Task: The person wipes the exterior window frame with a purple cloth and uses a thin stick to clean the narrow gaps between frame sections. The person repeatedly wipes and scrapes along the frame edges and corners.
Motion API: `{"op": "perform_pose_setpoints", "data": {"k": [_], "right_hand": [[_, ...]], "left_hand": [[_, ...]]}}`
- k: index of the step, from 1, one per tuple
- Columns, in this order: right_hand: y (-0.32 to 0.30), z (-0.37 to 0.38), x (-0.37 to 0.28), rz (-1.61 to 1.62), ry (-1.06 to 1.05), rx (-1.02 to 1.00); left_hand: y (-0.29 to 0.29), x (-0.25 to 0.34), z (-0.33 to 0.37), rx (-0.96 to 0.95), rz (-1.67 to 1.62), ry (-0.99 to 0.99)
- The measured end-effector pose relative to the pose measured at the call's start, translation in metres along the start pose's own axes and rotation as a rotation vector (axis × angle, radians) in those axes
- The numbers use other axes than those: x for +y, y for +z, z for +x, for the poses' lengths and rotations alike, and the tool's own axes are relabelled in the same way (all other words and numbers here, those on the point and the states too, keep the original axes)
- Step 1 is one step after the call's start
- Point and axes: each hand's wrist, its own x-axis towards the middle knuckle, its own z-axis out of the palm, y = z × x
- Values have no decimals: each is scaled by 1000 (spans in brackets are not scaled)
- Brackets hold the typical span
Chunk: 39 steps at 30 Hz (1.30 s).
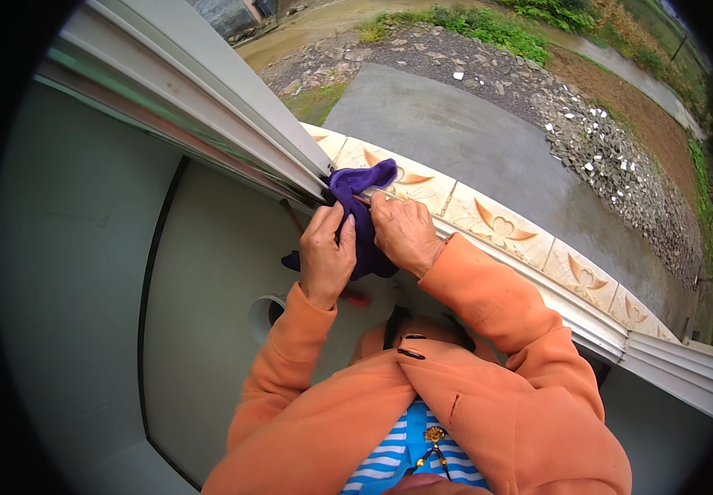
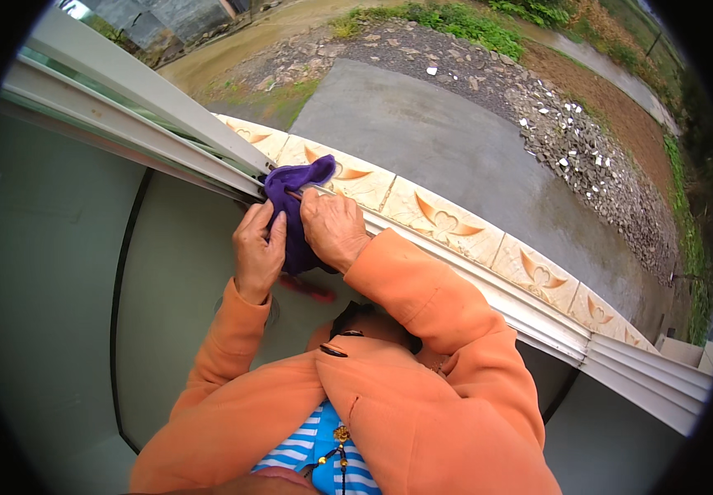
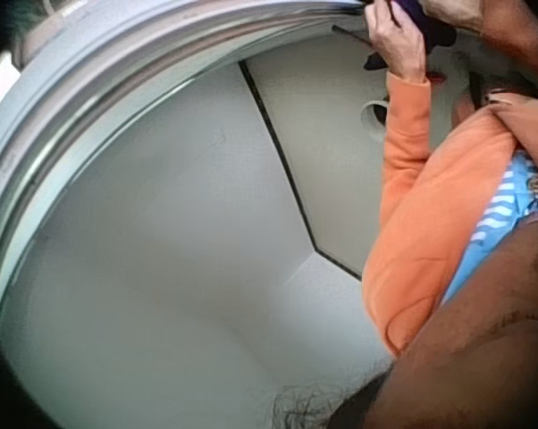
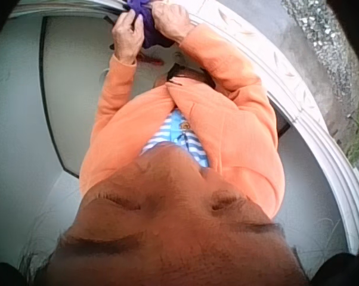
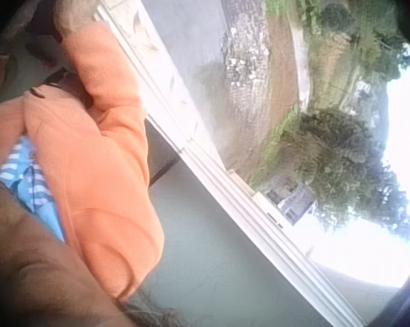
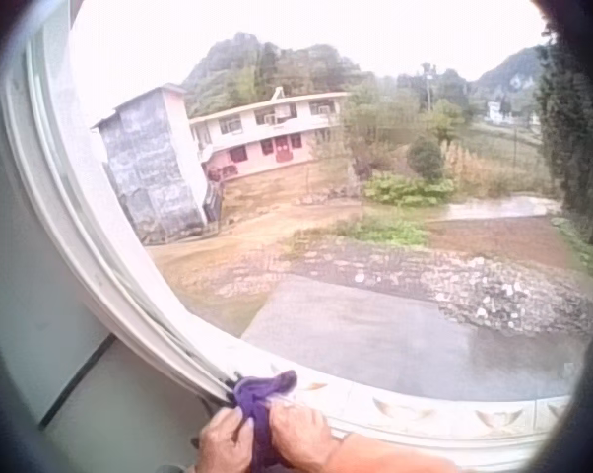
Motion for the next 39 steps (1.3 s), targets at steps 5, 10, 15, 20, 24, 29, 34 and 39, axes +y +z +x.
{"op": "perform_pose_setpoints", "data": {"k": [5, 10, 15, 20, 24, 29, 34, 39], "right_hand": [[-52, -46, 14, 294, 196, 126], [-117, -84, 1, 170, 298, 95], [-108, -78, -4, -77, 296, -58], [-68, -56, 6, -161, 259, -152], [-29, -6, 5, -166, 182, -188], [-31, 16, 9, 19, 122, -29], [-81, -50, 10, -37, 215, -124], [-87, -54, 6, -85, 233, -218]], "left_hand": [[-3, 36, -12, -246, -450, 61], [14, 51, -10, -492, -793, 159], [12, 33, -13, -570, -780, 36], [12, 5, -17, -484, -657, -220], [12, -13, -9, -386, -529, -203], [8, -8, 2, -288, -551, -244], [0, 19, -21, -543, -812, -116], [-2, 7, -27, -622, -822, -242]]}}
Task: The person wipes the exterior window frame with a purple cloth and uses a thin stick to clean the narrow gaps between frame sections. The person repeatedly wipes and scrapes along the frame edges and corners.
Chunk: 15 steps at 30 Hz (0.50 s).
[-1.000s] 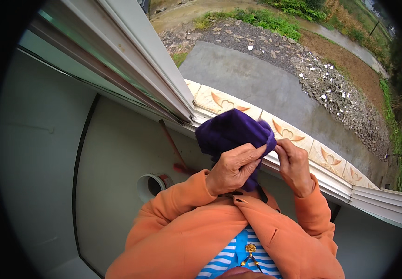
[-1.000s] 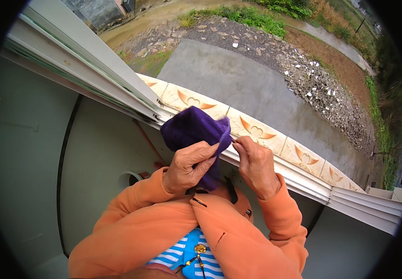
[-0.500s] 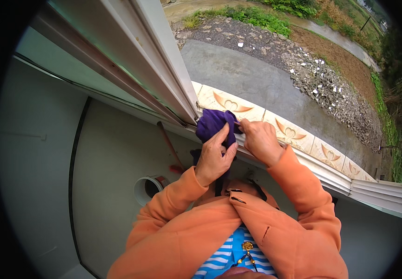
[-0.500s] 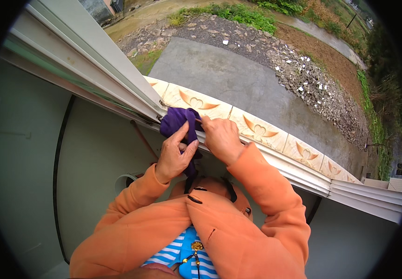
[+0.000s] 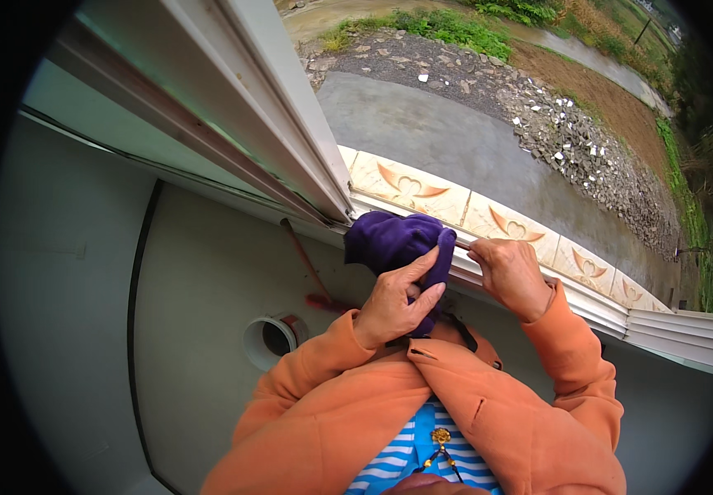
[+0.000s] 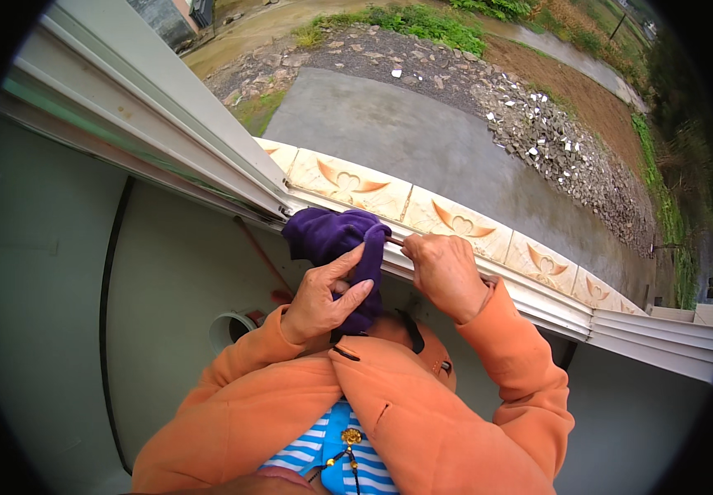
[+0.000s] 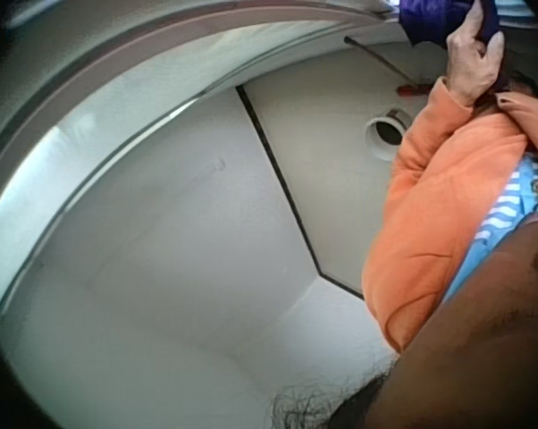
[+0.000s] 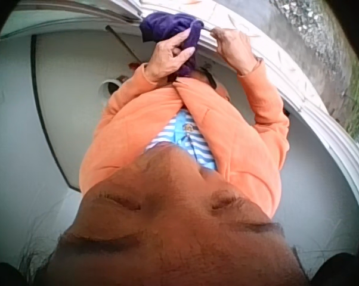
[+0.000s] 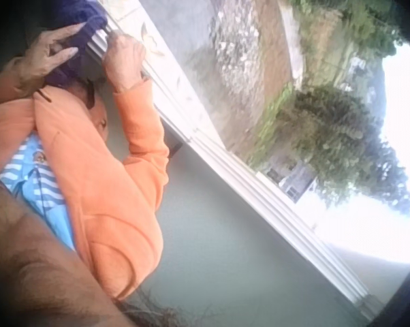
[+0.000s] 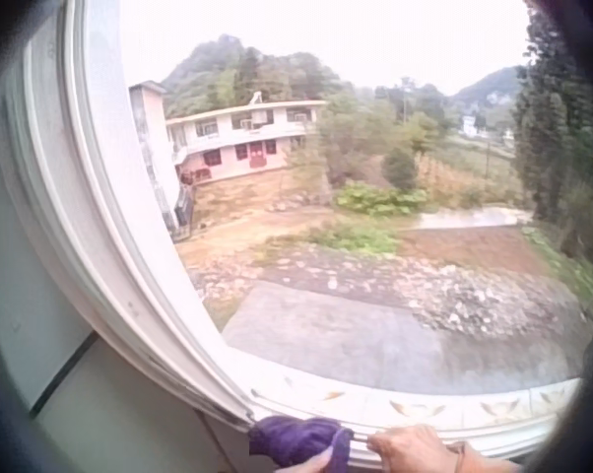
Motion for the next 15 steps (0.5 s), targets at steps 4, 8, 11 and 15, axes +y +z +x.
{"op": "perform_pose_setpoints", "data": {"k": [4, 8, 11, 15], "right_hand": [[32, 49, -18, -28, -28, -140], [83, 72, -25, 63, -25, 108], [95, 59, -16, 229, 20, 171], [67, 37, -4, 590, 92, 308]], "left_hand": [[-16, -10, -8, 109, 158, -62], [-27, -22, 0, 353, 214, -74], [-24, -21, 11, 391, 467, -171], [12, 4, 20, 295, 130, 7]]}}
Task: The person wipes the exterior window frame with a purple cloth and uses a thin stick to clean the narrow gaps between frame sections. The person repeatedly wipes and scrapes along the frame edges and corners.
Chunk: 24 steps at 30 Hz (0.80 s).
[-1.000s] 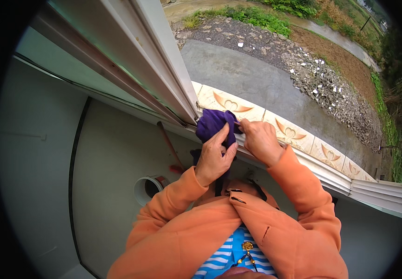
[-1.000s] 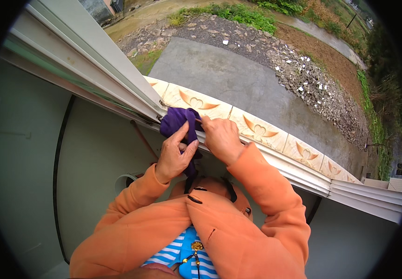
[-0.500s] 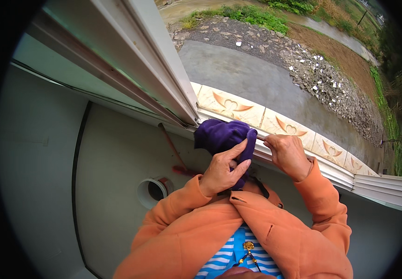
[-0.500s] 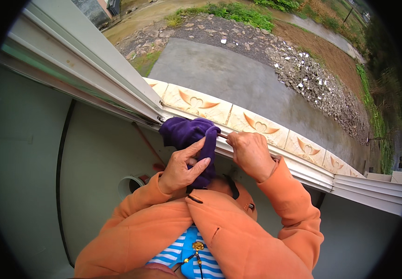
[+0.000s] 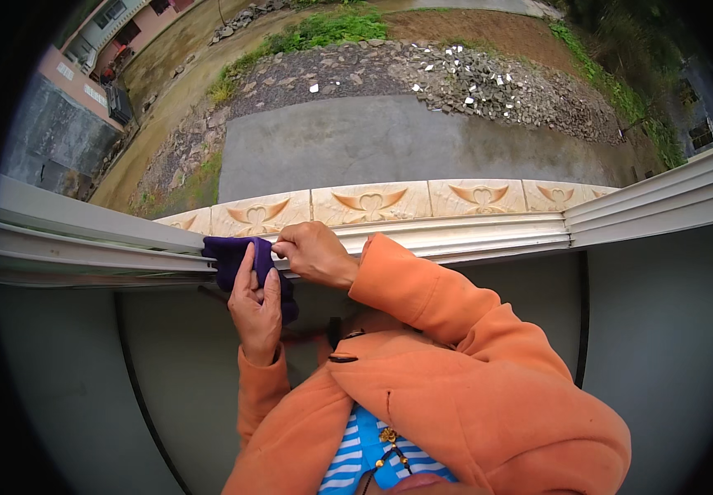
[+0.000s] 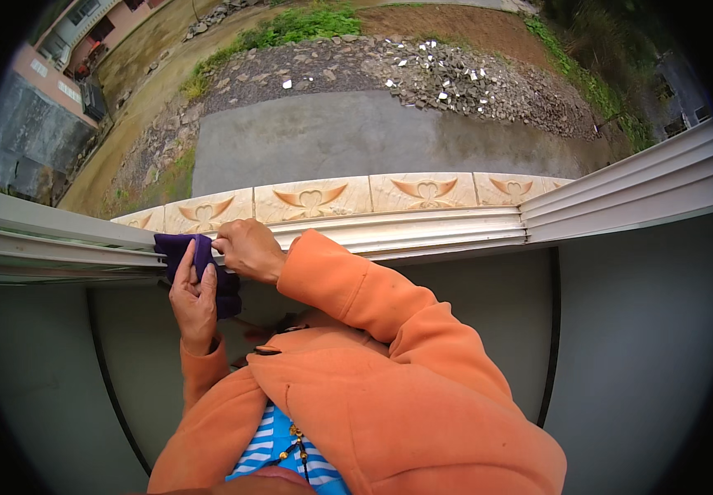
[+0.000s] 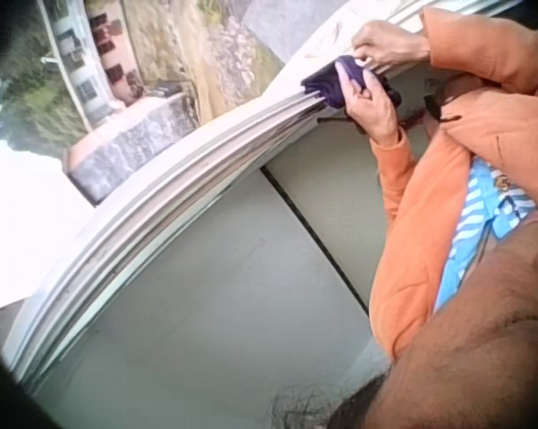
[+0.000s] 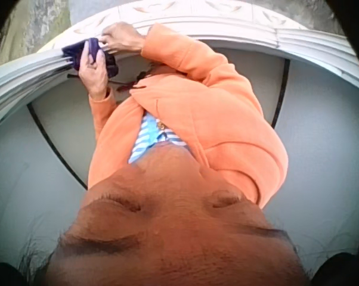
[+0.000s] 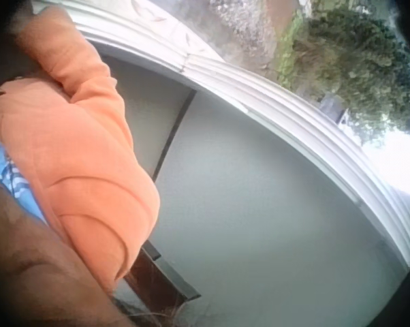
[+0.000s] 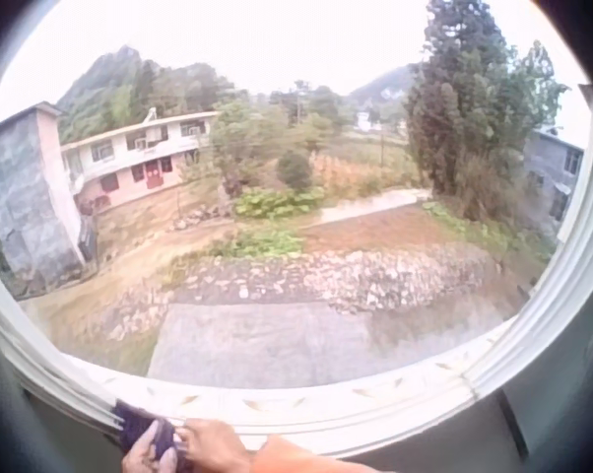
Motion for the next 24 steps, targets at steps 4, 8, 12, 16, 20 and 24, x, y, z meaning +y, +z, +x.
{"op": "perform_pose_setpoints", "data": {"k": [4, 8, 12, 16, 20, 24], "right_hand": [[-53, 1, -19, 651, 109, 41], [-124, -12, -20, 380, -134, 218], [-199, -84, -6, -261, 18, 83], [-246, -135, 17, -208, 306, -54], [-242, -112, 20, 36, 176, 110], [-207, -64, 4, 27, -172, 66]], "left_hand": [[31, 51, 6, 35, -58, 209], [51, 72, 28, 141, -188, 383], [34, 78, 35, 547, -266, 341], [-6, 98, 4, 870, -248, 534], [-32, 135, -46, 872, -483, 792], [-37, 155, -83, 1123, -353, 850]]}}
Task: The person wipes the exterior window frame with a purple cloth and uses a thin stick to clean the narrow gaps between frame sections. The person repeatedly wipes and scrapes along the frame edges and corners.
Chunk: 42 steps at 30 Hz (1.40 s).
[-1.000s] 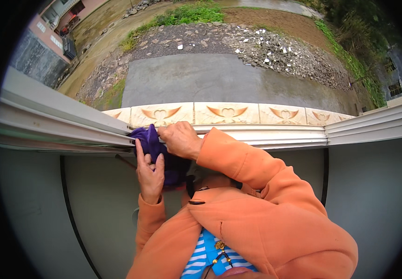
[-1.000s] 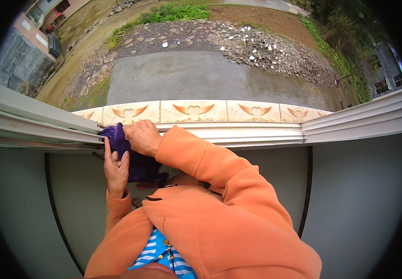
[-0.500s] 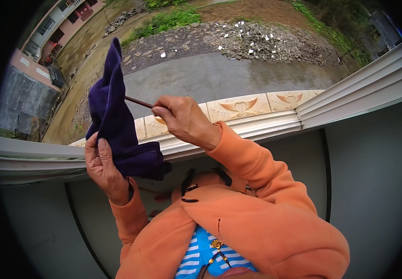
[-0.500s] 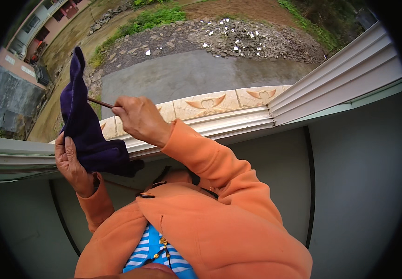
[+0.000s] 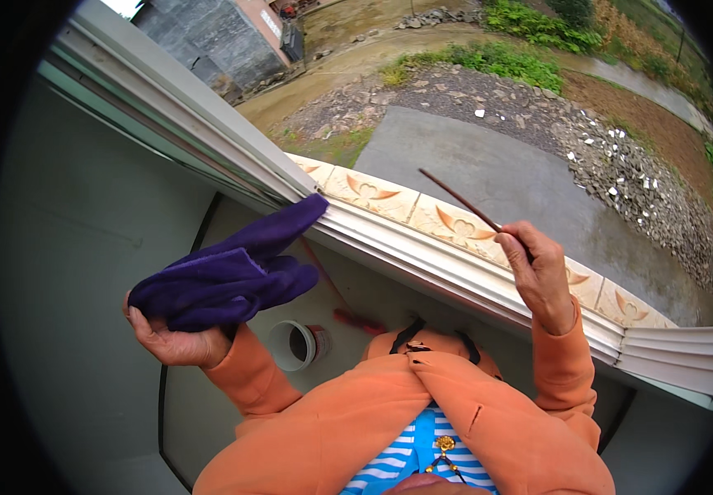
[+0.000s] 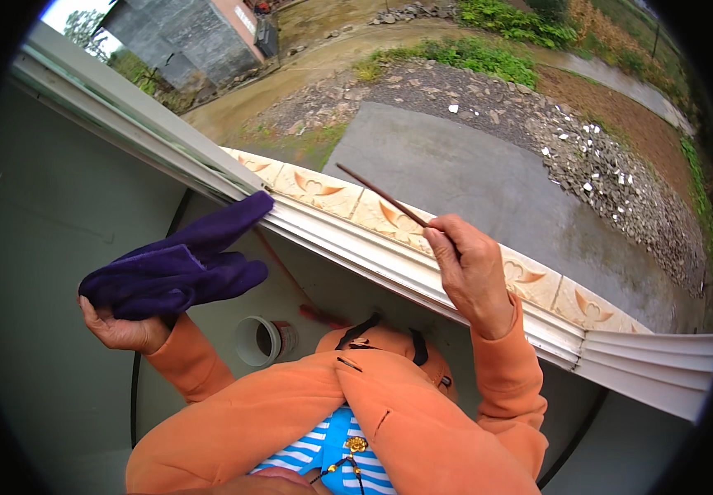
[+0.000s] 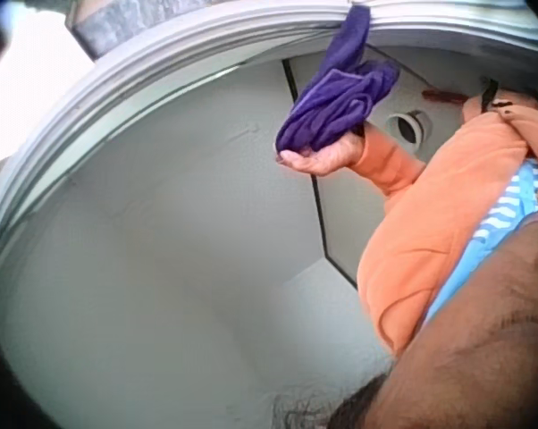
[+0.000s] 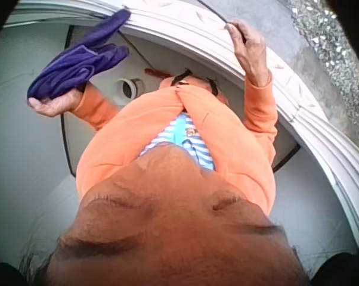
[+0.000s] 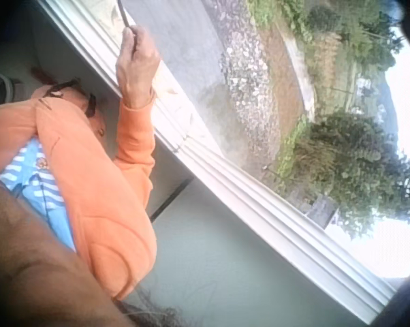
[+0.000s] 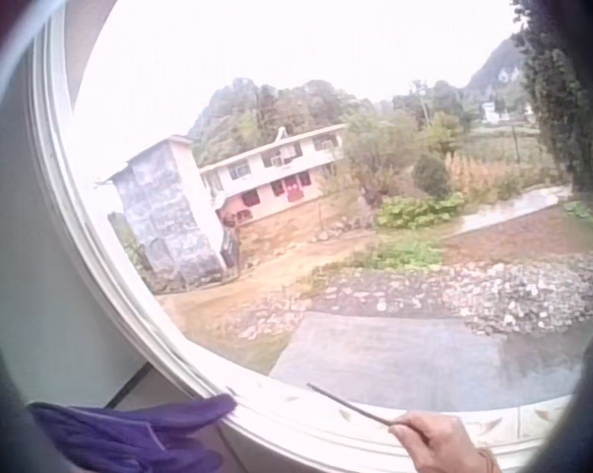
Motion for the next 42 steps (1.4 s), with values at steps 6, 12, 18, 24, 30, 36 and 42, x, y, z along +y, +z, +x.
{"op": "perform_pose_setpoints", "data": {"k": [6, 12, 18, 24, 30, 36, 42], "right_hand": [[84, 39, 6, 16, -277, -351], [118, 42, 23, -83, -229, -515], [176, 55, 4, -238, -212, -578], [182, 57, -9, -213, -164, -555], [96, 16, 5, 18, 111, -271], [81, -12, 29, 328, 829, 12], [78, -23, 28, 303, 670, -72]], "left_hand": [[-39, 28, 2, 96, 234, 32], [-76, 18, 4, 112, 411, -231], [-89, -29, -8, -135, 292, -610], [-100, -103, -43, -700, 390, -997], [-93, -136, -80, -957, 497, -1234], [-90, -176, -123, -969, 521, -1188], [-101, -180, -151, -915, 528, -1227]]}}
